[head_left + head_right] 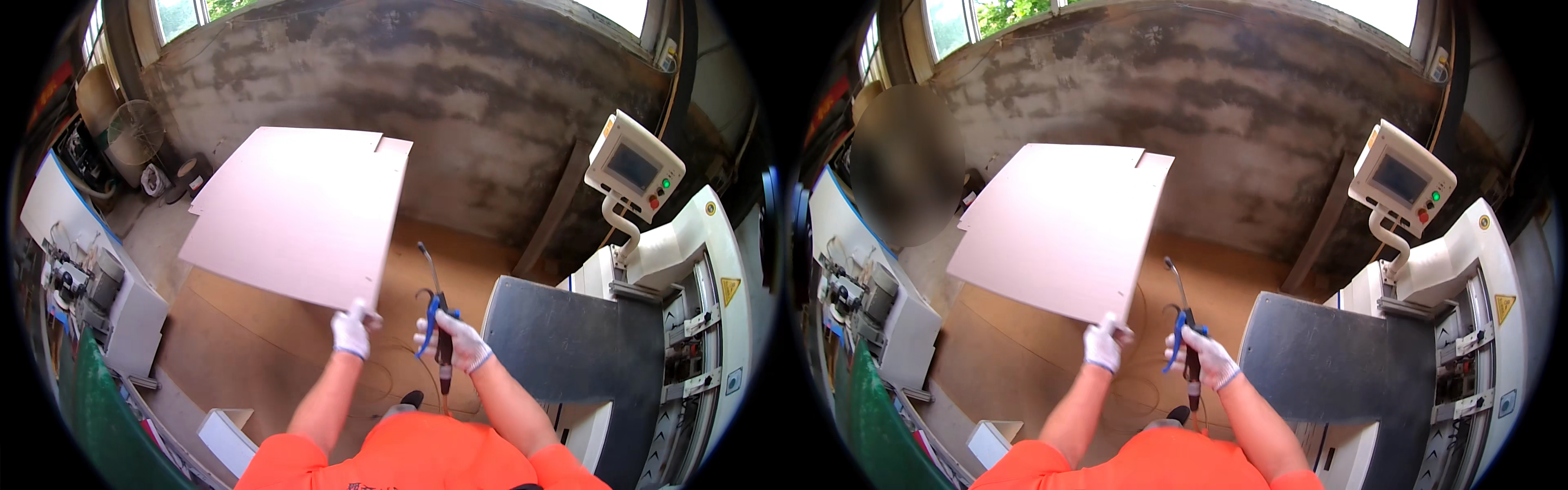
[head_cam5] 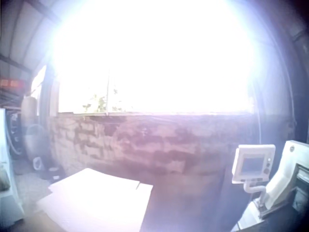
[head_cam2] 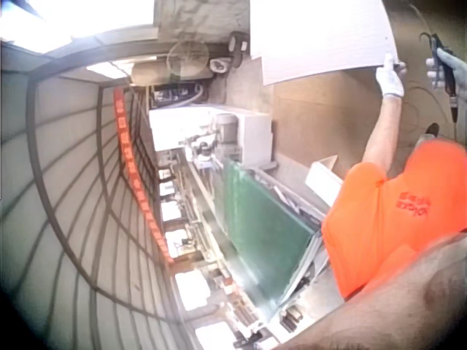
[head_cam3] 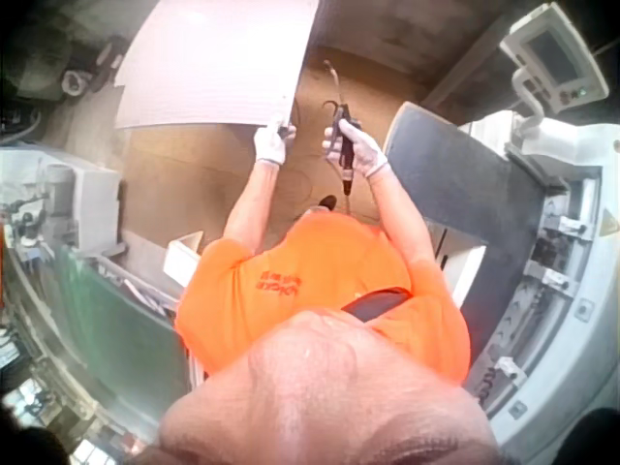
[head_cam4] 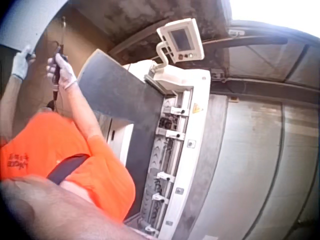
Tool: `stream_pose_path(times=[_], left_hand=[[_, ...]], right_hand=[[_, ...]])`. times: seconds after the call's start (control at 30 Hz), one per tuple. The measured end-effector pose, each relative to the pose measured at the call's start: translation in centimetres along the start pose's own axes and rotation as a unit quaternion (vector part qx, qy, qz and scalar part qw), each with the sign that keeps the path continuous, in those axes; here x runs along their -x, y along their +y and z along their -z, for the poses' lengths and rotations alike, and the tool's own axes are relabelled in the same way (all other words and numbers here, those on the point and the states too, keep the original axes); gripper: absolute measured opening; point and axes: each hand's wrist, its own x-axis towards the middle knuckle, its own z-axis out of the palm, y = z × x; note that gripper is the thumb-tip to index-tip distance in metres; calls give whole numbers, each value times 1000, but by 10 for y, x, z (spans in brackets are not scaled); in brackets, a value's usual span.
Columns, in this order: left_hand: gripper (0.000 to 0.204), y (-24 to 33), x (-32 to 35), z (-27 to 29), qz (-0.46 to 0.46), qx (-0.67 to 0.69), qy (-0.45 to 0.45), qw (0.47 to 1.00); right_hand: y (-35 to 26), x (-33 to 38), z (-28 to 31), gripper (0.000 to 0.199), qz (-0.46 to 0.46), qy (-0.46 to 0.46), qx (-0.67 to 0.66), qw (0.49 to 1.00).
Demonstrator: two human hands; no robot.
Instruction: The person operates a pneumatic tool on a large brown panel at a machine station, then moves the panel to a stack. The person repeats this process for multiple panels, handling them one at a time and stacking them in a pile within a workshop.
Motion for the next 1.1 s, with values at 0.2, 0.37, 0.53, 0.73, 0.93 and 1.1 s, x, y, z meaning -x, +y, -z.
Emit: stream_pose_path(times=[0.2, 0.37, 0.53, 0.73, 0.93, 1.1], left_hand=[[30, 23, 83, 62, 51, 167, 4, 985], [58, 89, 49, 234, -118, 82, 138, 980], [56, 27, 54, 203, -64, 86, 60, 992], [44, -73, 119, 92, 46, 44, -99, 993], [46, -215, 230, 15, 235, 100, -133, 958], [44, -271, 315, 11, 446, -19, -186, 875]], right_hand=[[-22, 31, 31, 25, 64, 95, 14, 993], [-18, 132, 82, 22, 107, 228, 76, 965], [23, 221, 168, 23, 161, 321, 20, 933], [73, 359, 276, 24, 262, 423, -67, 865], [60, 479, 414, 26, 260, 560, -36, 786], [35, 546, 469, 24, 296, 595, -1, 747]])
